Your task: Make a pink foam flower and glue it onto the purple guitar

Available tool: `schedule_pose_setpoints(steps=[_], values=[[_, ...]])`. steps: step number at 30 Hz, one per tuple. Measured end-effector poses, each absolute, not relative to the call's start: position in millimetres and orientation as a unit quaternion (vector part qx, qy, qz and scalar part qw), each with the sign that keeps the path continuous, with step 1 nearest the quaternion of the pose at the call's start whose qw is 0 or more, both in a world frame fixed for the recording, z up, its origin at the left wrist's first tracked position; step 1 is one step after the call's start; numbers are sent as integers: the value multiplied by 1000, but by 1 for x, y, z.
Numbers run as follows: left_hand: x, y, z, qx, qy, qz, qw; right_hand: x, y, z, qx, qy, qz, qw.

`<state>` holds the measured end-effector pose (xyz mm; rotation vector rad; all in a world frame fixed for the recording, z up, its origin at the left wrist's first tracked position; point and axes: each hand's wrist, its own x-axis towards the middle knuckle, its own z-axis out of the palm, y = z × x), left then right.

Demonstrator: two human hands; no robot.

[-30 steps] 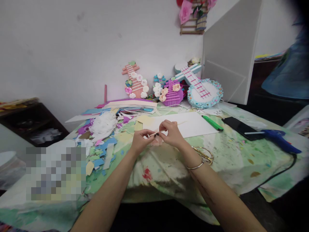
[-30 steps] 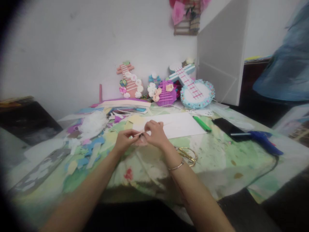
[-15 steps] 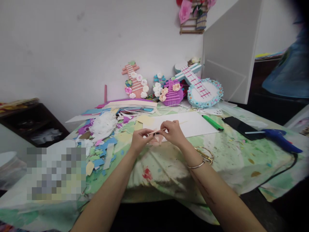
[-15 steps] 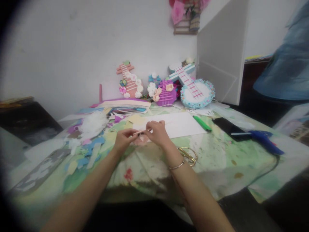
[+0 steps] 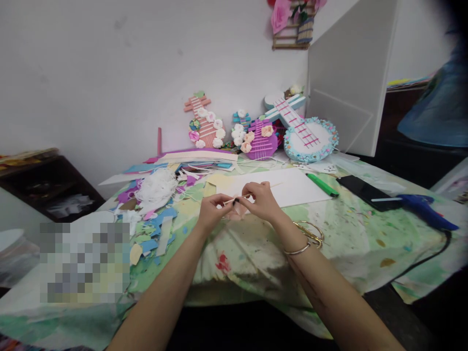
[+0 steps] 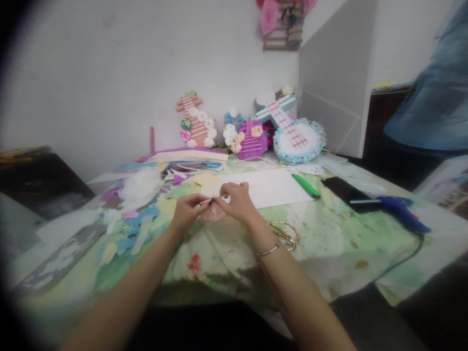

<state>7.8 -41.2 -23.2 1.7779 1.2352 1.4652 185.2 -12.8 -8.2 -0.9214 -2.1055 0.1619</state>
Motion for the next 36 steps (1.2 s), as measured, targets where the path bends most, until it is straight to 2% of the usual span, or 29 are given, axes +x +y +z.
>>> schedule_pose_setpoints(steps=[5, 16, 36], values=[[9, -43, -23, 676, 455, 523, 251, 185, -13, -7, -378, -828, 70, 409], [11, -46, -20, 730, 446, 492, 160, 184, -16, -6, -382, -826, 70, 408], [11, -50, -18, 758, 403, 508, 73, 185, -18, -9, -335, -843, -6, 422]])
